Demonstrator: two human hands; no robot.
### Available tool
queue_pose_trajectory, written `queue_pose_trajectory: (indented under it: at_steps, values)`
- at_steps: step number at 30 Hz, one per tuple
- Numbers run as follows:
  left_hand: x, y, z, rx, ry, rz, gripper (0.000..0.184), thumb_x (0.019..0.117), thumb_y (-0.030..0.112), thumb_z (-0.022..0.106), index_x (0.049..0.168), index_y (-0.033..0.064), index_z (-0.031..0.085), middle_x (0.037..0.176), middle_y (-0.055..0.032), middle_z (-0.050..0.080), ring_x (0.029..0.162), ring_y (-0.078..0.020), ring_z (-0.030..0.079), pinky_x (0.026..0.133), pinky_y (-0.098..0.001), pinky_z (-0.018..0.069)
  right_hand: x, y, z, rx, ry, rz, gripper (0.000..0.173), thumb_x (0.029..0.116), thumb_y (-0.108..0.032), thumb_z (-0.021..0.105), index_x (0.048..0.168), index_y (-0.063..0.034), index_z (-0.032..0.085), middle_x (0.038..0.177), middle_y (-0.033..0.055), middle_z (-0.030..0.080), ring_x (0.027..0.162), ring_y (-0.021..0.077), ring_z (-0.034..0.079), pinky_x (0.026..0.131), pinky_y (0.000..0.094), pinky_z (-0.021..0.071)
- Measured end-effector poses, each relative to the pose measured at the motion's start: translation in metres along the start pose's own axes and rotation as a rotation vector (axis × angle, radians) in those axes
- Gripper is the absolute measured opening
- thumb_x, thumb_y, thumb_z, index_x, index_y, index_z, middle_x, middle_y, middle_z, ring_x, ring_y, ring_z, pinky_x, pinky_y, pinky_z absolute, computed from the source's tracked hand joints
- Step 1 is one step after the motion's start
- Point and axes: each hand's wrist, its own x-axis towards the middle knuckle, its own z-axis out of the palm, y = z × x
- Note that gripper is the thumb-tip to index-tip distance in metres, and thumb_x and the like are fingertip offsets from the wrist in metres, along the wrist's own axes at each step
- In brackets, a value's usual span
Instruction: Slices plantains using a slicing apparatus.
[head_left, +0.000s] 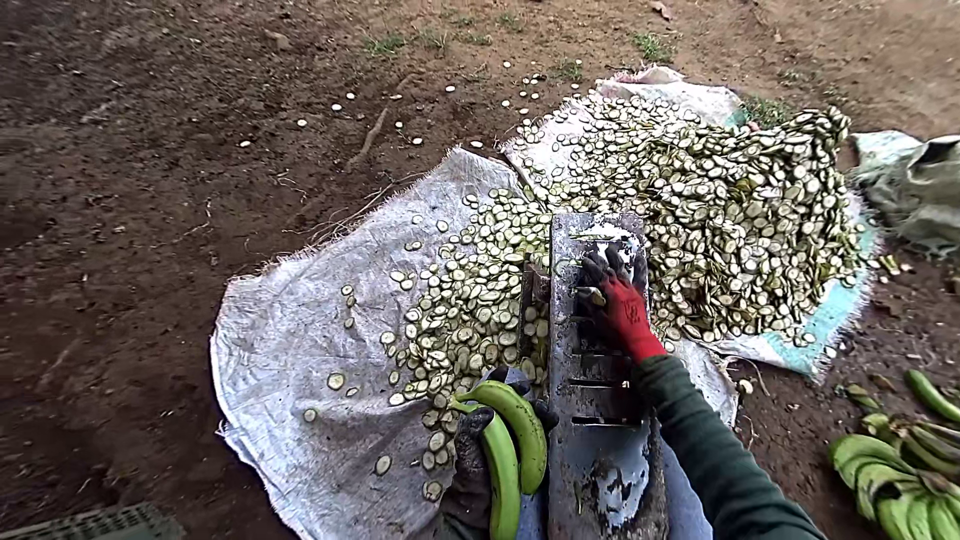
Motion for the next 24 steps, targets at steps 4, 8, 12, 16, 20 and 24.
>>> queue_pose_trajectory:
  at_steps: [4, 8, 12, 16, 20, 24]
  values:
    - [-0.003, -0.001, 0.003, 0.041, 0.016, 0.011, 0.083, 0.0837, 0.044, 0.078, 0.150, 0.0076, 0.043, 0.125, -0.0272, 0.064, 0.102, -0.0448, 0.069, 0.087, -0.0623, 0.0581, 0.037, 0.000, -0.004, -0.049, -0.008, 0.093, 0.052, 0.1032, -0.032, 0.053, 0.147, -0.0052, 0.053, 0.148, 0.0214, 0.055, 0.142, 0.0397, 0.046, 0.119, 0.0634, 0.0280]
    - [-0.005, 0.002, 0.008, 0.019, 0.021, 0.015, 0.082, 0.0813, 0.045, 0.080, 0.147, 0.0079, 0.047, 0.123, -0.0240, 0.066, 0.102, -0.0407, 0.071, 0.087, -0.0591, 0.0595, -0.109, -0.013, 0.015, 0.021, 0.068, -0.052, 0.051, 0.0994, -0.035, 0.050, 0.134, -0.0008, 0.066, 0.137, 0.0218, 0.064, 0.133, 0.0447, 0.055, 0.112, 0.0694, 0.0346]
    - [-0.003, 0.001, 0.009, -0.008, 0.019, -0.009, 0.083, 0.0822, 0.049, 0.078, 0.149, 0.0115, 0.045, 0.124, -0.0227, 0.066, 0.102, -0.0414, 0.070, 0.088, -0.0610, 0.0582, -0.224, -0.023, 0.034, 0.017, 0.115, -0.054, 0.068, 0.0978, -0.053, 0.045, 0.144, -0.0044, 0.058, 0.144, 0.0191, 0.060, 0.138, 0.0435, 0.052, 0.111, 0.0701, 0.0349]
    - [-0.001, 0.000, 0.000, -0.031, -0.009, -0.038, 0.082, 0.0811, 0.044, 0.078, 0.150, 0.0138, 0.045, 0.124, -0.0221, 0.065, 0.101, -0.0413, 0.070, 0.086, -0.0612, 0.0582, -0.115, -0.019, 0.010, -0.080, -0.080, 0.058, 0.077, 0.0930, -0.045, 0.055, 0.156, -0.0027, 0.041, 0.159, 0.0223, 0.043, 0.151, 0.0449, 0.030, 0.121, 0.0692, 0.0141]
    - [0.000, 0.001, 0.006, -0.015, 0.041, -0.006, 0.078, 0.0792, 0.042, 0.080, 0.145, 0.0109, 0.050, 0.121, -0.0235, 0.067, 0.099, -0.0406, 0.071, 0.084, -0.0588, 0.0596, 0.009, -0.007, 0.000, -0.105, -0.032, 0.151, 0.079, 0.0974, -0.042, 0.060, 0.164, -0.0185, 0.025, 0.164, 0.0198, 0.033, 0.153, 0.0412, 0.027, 0.121, 0.0679, 0.0198]
    - [-0.004, 0.000, 0.004, 0.009, 0.016, -0.015, 0.078, 0.0817, 0.040, 0.079, 0.147, 0.0111, 0.048, 0.123, -0.0236, 0.066, 0.101, -0.0421, 0.070, 0.086, -0.0613, 0.0582, -0.007, -0.009, 0.001, -0.079, -0.018, 0.213, 0.065, 0.0986, -0.045, 0.060, 0.152, -0.0101, 0.045, 0.145, 0.0267, 0.053, 0.137, 0.0462, 0.049, 0.110, 0.0676, 0.0377]
